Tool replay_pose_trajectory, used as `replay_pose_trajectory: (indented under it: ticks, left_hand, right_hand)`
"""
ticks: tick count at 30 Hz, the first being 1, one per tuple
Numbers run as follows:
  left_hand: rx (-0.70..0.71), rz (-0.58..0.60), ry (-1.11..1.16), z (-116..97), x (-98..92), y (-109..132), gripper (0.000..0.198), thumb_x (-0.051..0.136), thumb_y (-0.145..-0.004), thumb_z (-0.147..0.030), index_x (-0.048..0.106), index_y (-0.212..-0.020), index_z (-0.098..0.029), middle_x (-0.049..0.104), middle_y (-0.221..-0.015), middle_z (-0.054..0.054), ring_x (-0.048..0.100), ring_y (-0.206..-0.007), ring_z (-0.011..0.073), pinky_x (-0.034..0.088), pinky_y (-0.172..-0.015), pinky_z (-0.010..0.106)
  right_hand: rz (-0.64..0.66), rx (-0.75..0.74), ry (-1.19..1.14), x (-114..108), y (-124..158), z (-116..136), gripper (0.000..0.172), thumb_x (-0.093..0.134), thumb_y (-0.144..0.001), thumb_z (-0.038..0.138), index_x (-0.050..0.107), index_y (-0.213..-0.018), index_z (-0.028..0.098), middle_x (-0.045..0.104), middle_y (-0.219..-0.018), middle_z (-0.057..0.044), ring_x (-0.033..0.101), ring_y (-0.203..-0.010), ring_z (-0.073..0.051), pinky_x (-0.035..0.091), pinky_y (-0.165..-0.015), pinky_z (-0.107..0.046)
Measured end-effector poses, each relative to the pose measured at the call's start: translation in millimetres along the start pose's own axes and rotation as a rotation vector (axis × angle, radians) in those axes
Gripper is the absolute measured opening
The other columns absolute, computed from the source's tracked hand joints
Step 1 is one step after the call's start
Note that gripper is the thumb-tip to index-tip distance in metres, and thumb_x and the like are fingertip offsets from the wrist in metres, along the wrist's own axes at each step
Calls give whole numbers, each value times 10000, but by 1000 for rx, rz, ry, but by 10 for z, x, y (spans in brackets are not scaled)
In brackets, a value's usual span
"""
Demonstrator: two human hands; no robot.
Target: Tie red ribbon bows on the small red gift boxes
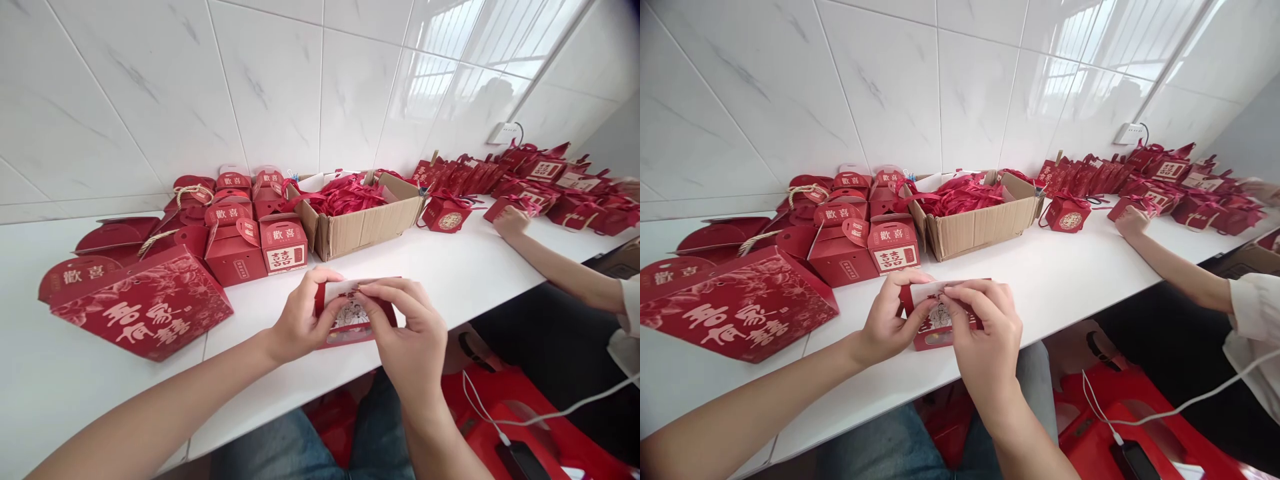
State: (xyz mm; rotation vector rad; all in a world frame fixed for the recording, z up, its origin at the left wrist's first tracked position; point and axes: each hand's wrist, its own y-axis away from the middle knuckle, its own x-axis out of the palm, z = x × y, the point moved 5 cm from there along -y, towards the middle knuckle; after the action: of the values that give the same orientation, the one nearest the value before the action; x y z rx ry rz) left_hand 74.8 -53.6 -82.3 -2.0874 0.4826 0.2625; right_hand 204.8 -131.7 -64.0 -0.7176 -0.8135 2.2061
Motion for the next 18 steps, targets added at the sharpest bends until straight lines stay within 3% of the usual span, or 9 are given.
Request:
replay_pose_trajectory:
  ticks: [3,5,10,13,18]
  left_hand:
    - [43,22,94,-49,13,-7,285,545,-851,-99,445,-1100,-194,589,-964,59,608,-868,153,511,-744,273]
    - [57,23,157,-86,11,-14,252,530,-857,-104,454,-1085,-183,581,-956,64,602,-865,148,510,-751,279]
    - [20,-41,285,-168,0,-1,264,694,-791,-204,488,-954,-183,600,-845,38,621,-741,134,527,-630,242]
    - [27,-88,289,-221,6,35,317,776,-714,-191,495,-860,-183,628,-770,19,648,-704,140,549,-619,243]
    - [232,-49,281,-364,48,113,363,815,-652,-141,508,-846,-165,659,-746,26,692,-697,169,581,-633,269]
  right_hand:
    - [-135,-31,123,-78,17,-4,77,732,-741,203,702,-807,227,565,-1020,-73,564,-972,-230,466,-873,-443]
    - [-136,-17,91,-91,20,-43,162,753,-717,219,668,-855,212,551,-1074,-85,546,-1036,-251,443,-910,-466]
    - [33,24,-158,-126,49,-66,157,724,-737,142,614,-829,206,602,-872,-29,601,-784,-165,498,-662,-307]
    - [106,4,-172,-252,84,20,180,748,-706,105,600,-747,199,606,-776,-7,598,-719,-142,477,-599,-261]
    - [270,46,-181,-429,126,113,250,767,-679,97,536,-661,188,580,-687,13,558,-614,-107,442,-510,-221]
